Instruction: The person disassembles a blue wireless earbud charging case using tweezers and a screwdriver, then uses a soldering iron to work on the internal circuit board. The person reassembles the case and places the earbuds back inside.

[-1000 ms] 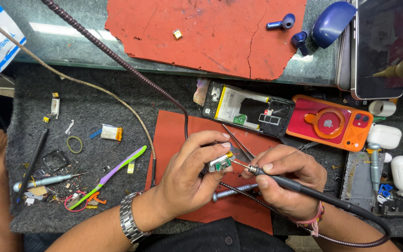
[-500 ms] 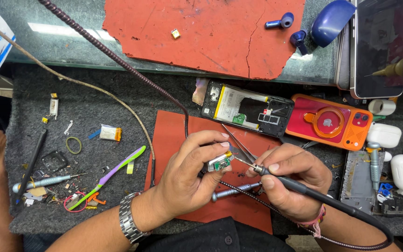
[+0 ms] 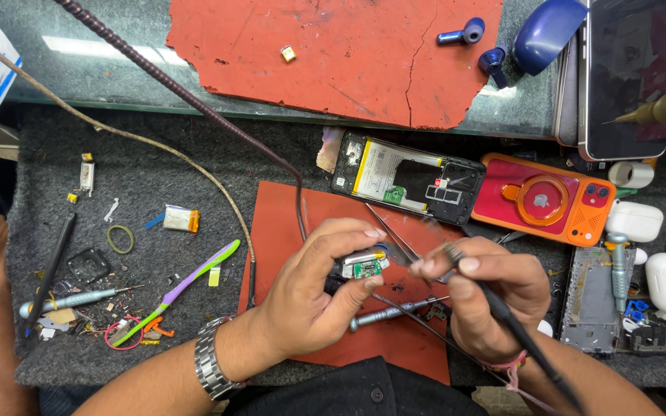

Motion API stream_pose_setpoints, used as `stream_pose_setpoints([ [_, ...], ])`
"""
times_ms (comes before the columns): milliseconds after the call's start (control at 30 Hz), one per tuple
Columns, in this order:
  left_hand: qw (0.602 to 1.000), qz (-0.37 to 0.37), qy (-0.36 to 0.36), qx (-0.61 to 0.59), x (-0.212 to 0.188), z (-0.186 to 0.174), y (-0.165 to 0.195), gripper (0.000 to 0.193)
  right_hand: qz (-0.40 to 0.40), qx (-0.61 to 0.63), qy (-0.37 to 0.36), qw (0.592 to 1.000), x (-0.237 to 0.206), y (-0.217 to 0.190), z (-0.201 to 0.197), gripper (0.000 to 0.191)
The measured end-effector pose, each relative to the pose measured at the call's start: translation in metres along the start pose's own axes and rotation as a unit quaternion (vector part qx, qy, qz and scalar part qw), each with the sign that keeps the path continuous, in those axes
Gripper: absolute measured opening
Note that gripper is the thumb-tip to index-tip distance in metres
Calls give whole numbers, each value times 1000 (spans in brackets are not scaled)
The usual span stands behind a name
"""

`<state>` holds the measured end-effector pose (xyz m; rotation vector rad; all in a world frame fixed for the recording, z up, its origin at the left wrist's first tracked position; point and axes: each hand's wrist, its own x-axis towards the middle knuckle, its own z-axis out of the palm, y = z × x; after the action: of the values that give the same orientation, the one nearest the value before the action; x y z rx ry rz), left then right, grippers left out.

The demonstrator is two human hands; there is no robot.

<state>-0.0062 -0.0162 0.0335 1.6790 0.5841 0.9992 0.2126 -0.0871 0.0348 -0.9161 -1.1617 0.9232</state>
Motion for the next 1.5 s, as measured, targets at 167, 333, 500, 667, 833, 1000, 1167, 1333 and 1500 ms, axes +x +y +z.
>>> stream_pose_setpoints([
  [167,997,-44,-37,-57,-3,3,-2,46,-49,-177,-95,978,13,-5,-1,27],
  [333,992,-72,-49,-91,-6,5,-4,47,-52,-209,-149,965,22,-9,-2,35],
  [500,989,-101,-62,-90,-6,3,-3,50,14,-178,-149,973,23,-9,-1,31],
  [667,979,-134,-77,-132,-4,3,-6,61,12,-204,-151,967,21,-6,-4,31],
  [833,973,-184,-58,-130,-3,5,-7,61,38,-167,-140,975,19,-2,-3,27],
  [1000,974,-170,-41,-143,-1,5,-7,58,34,-168,-132,976,23,-1,-1,27],
  [1167,968,-200,-47,-142,1,4,-5,59,-59,-256,-153,953,33,-6,2,34],
  [1333,973,-194,-46,-113,1,5,-3,62,-97,-276,-186,938,43,-10,3,38],
  [1500,988,-138,-48,-53,2,5,-4,63,-83,-293,-198,932,46,-14,4,39],
])
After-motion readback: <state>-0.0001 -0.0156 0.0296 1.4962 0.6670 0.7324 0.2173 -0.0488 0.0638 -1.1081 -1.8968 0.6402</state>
